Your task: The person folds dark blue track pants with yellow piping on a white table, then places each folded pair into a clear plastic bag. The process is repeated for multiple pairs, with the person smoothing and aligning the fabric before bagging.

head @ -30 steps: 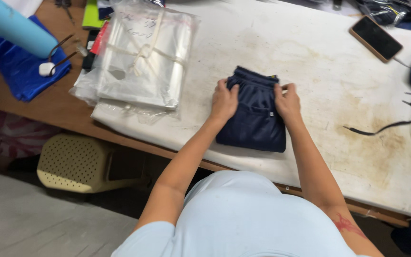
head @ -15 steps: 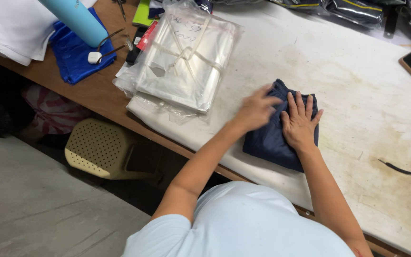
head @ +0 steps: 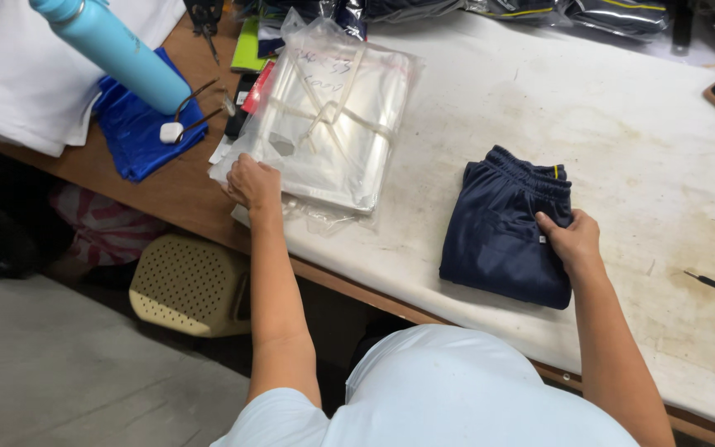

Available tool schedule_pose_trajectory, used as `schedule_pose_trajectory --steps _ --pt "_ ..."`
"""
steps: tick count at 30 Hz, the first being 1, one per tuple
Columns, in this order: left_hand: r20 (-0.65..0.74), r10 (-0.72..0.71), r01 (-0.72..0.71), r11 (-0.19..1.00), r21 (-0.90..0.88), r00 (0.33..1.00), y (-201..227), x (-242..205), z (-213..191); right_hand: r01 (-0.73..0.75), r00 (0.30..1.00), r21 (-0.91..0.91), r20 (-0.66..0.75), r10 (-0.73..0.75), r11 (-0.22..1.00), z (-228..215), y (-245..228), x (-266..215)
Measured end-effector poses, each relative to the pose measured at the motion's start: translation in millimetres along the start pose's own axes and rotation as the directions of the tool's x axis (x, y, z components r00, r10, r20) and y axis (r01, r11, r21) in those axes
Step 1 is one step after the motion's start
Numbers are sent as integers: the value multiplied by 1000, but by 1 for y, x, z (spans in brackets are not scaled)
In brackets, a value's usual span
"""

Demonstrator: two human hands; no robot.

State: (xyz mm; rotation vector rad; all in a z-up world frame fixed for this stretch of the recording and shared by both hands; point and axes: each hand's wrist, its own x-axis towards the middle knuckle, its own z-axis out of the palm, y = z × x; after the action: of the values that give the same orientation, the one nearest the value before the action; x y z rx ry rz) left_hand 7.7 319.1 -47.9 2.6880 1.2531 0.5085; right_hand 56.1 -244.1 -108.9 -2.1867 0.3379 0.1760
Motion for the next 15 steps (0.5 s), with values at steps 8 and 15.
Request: schedule_pose_trajectory --steps 8,15 --pt "269 -50 260 471 -843 962 -22 26 -4 33 999 -48 -35 -34 998 1 15 -1" --pt "2 412 -362 805 -469 911 -9 -33 23 -14 999 -98 -42 10 995 3 11 7"
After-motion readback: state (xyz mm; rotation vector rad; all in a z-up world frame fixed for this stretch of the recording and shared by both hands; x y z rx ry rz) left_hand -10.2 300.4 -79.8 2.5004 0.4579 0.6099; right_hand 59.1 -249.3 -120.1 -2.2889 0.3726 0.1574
